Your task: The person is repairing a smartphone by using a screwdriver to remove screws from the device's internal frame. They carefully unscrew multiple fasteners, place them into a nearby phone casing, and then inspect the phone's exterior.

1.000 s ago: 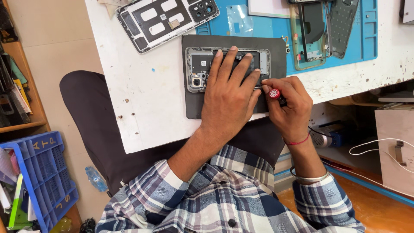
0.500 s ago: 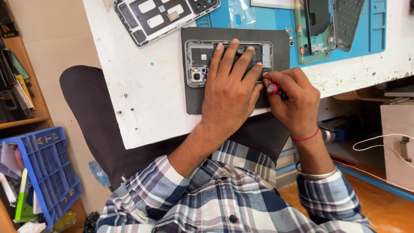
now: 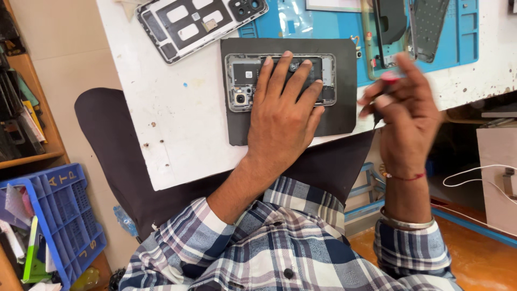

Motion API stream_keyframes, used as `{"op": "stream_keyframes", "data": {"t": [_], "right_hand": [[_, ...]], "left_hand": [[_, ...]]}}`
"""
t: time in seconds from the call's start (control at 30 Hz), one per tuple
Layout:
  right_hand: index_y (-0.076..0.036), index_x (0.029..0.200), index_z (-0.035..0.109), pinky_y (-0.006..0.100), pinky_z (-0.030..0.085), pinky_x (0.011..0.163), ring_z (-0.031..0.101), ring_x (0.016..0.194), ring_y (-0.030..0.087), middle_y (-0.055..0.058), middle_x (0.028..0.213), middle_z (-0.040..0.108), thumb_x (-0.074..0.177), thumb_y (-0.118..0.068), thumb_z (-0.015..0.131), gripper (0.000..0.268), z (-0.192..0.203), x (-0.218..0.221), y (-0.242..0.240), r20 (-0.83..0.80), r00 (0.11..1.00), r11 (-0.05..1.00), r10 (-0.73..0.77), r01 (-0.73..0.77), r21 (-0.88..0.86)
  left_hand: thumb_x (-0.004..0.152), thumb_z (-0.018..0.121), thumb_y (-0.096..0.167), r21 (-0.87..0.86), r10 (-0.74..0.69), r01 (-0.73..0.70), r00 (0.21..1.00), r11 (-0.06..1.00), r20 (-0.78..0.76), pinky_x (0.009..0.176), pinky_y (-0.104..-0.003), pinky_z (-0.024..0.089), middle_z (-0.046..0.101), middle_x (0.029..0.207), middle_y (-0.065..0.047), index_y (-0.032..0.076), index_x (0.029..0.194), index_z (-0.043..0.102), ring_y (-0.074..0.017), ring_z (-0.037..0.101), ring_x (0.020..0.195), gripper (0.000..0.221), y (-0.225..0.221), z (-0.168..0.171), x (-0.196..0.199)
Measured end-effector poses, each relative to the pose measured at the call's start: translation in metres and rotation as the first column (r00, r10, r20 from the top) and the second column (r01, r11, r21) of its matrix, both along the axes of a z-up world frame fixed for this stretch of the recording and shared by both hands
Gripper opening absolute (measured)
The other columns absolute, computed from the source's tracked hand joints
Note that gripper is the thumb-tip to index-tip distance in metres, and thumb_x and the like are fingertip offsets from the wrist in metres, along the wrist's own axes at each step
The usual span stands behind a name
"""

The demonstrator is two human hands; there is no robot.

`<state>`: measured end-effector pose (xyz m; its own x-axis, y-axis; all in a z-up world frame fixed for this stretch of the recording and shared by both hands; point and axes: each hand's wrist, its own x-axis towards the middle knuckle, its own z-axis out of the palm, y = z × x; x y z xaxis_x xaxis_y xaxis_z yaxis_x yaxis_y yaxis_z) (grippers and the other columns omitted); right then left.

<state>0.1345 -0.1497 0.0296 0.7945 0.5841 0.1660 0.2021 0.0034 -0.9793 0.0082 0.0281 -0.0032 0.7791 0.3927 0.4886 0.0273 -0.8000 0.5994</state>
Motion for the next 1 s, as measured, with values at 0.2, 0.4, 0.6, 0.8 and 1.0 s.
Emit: {"op": "stream_keyframes", "data": {"t": [0.2,0.4,0.6,0.8,1.0], "right_hand": [[-0.014,0.154,0.024,0.037,0.063,0.098,0.073,0.122,0.028,0.022,0.130,0.068,0.122,0.001,0.057,0.049,-0.043,-0.006,0.002,0.341,0.896,0.952,-0.283,0.218,0.217],[-0.032,0.162,0.011,0.034,0.064,0.096,0.072,0.110,0.024,0.020,0.129,0.061,0.123,0.002,0.066,0.076,-0.048,-0.024,0.002,0.474,0.879,0.996,-0.053,0.080,-0.037],[-0.029,0.158,-0.009,0.035,0.066,0.084,0.073,0.091,0.021,0.018,0.124,0.064,0.112,0.001,0.067,0.094,-0.027,-0.009,0.018,0.190,0.980,0.998,-0.051,0.044,0.039],[-0.038,0.166,-0.003,0.032,0.066,0.088,0.072,0.100,0.022,0.016,0.124,0.059,0.117,0.008,0.066,0.096,-0.026,0.004,0.024,0.455,0.869,0.977,0.195,-0.132,-0.168],[-0.036,0.167,0.000,0.031,0.067,0.088,0.073,0.100,0.023,0.017,0.124,0.059,0.116,0.008,0.068,0.096,-0.029,0.006,0.023,0.447,0.873,0.977,0.196,-0.135,-0.165]], "left_hand": [[0.086,0.085,0.026,-0.006,-0.006,0.006,1.000,1.000,-0.002,0.127,-0.058,0.026,0.060,0.139,-0.017,0.007,0.119,0.074,-0.0395,0.043,0.144,0.039,0.000,0.004,0.000],[0.092,0.085,0.025,0.029,0.022,-0.022,1.000,0.999,-0.001,0.130,-0.056,0.026,0.059,0.141,-0.014,0.010,0.121,0.075,-0.0369,0.044,0.146,0.034,-0.002,0.001,0.001],[0.089,0.086,0.028,0.036,0.011,-0.011,1.000,0.999,-0.011,0.128,-0.058,0.027,0.059,0.140,-0.016,0.009,0.120,0.075,-0.0385,0.044,0.144,0.037,-0.002,0.001,-0.001],[0.089,0.086,0.028,0.028,0.028,-0.028,1.000,0.999,-0.006,0.128,-0.057,0.028,0.060,0.140,-0.015,0.009,0.118,0.075,-0.0373,0.045,0.144,0.036,-0.002,0.000,0.002],[0.090,0.086,0.027,0.024,0.024,-0.024,1.000,0.999,-0.005,0.128,-0.058,0.029,0.060,0.140,-0.016,0.008,0.119,0.075,-0.0380,0.044,0.144,0.037,-0.002,-0.001,0.001]]}}
